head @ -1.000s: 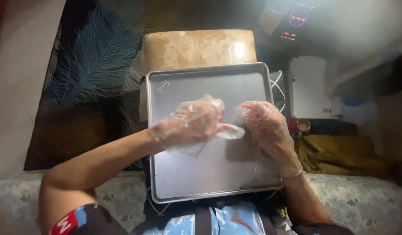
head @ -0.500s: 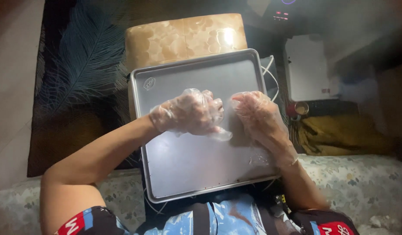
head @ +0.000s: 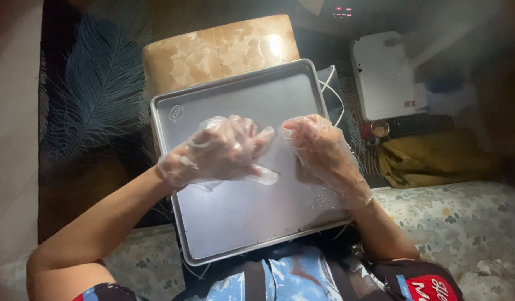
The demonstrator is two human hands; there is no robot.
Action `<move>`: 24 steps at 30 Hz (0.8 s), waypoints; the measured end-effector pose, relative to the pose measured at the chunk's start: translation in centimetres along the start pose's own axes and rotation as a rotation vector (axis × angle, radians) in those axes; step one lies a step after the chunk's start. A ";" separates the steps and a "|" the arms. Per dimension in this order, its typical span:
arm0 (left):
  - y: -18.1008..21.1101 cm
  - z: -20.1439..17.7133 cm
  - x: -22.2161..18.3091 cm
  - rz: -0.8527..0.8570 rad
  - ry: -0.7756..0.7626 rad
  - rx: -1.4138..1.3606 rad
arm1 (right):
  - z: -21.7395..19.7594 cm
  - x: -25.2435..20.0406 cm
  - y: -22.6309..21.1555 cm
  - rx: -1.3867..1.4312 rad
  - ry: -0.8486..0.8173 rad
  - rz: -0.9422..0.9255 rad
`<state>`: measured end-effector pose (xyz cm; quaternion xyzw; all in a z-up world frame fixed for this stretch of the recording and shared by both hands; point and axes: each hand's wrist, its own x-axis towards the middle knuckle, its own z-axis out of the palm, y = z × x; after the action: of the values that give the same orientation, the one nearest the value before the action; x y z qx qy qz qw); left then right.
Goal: Kneading a red dough-like substance on a metal tray while wearing plastic gloves.
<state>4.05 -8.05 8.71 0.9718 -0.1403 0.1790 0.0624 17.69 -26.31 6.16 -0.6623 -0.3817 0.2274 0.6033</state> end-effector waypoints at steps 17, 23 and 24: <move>-1.3 -0.1 1.6 -0.043 -0.209 -0.011 | -7.8 1.8 6.8 -0.521 0.125 -0.040; -1.5 1.1 1.2 0.024 -0.161 0.026 | -5.1 -0.2 4.3 -0.443 0.231 0.088; -1.3 1.1 1.6 0.029 -0.163 0.027 | -5.2 -0.5 4.1 -0.441 0.236 0.088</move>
<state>6.27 -7.37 8.20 0.9818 -0.1563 0.1019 0.0351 22.24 -29.89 2.92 -0.8158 -0.3200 0.0857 0.4741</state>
